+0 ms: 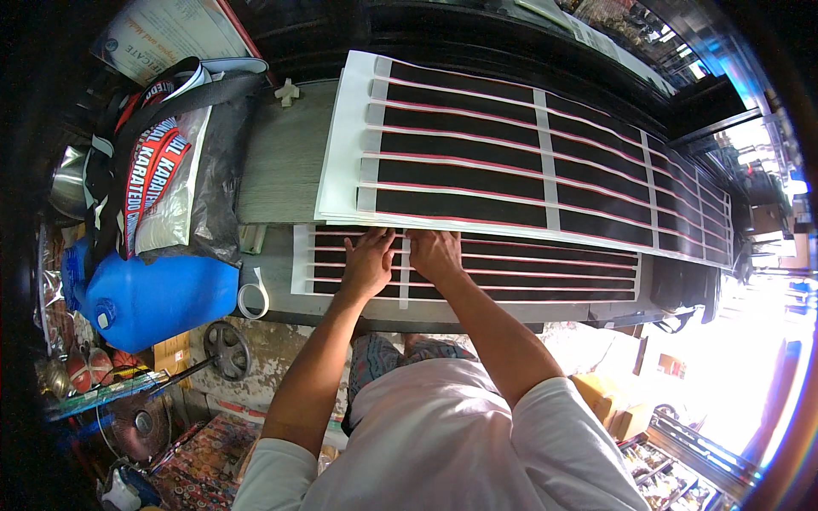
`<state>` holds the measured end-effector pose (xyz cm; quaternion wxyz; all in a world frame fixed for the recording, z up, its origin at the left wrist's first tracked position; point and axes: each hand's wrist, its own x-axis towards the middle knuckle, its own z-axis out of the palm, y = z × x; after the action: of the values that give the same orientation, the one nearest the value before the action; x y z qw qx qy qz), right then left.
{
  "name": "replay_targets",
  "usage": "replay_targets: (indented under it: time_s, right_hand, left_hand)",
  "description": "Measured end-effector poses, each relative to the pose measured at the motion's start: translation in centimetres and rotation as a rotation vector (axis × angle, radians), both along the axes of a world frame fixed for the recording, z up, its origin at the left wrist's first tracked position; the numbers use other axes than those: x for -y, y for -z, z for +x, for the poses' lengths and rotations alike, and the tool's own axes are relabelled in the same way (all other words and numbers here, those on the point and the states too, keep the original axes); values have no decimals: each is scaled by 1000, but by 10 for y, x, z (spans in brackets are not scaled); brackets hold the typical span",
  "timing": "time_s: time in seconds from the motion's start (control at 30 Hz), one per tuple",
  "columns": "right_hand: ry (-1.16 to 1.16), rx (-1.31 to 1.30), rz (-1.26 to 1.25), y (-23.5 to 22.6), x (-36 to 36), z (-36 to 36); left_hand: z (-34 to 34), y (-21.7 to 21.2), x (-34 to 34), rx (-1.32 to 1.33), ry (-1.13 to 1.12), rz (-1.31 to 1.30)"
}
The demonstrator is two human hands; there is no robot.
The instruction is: The person assembles a solar panel by hand, placing white plastic strips onto a black panel with red lines. They align and press the strips into place to form a grid pattern.
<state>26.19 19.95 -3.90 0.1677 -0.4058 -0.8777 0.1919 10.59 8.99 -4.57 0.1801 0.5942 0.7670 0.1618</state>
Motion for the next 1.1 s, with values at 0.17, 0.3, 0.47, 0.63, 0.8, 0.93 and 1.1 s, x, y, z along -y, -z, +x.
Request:
replay_targets:
  time_s: [0.17,0.3,0.47,0.63,0.8,0.93,1.1]
  right_hand:
    - [10,25,-62,-4,-4,5]
    - [46,25,-98,-9,1,3]
    - [75,2,-11,10,-10,10]
    - [17,224,250,18,-39,17]
    - [125,144,49,13,-54,13]
    - [56,298,-23,6,-55,4]
    - [-99,230,246,97,-80,2]
  left_hand:
    - [2,-1,-2,-8,5,1]
    - [1,0,0,-7,0,2]
    - [3,-2,-1,-6,-3,25]
    - [3,-8,-2,-10,-15,33]
    - [-37,-14,-12,-160,-151,234]
    - [-84,-5,4,-263,-317,54]
    - [-115,-5,17,-125,-252,-60]
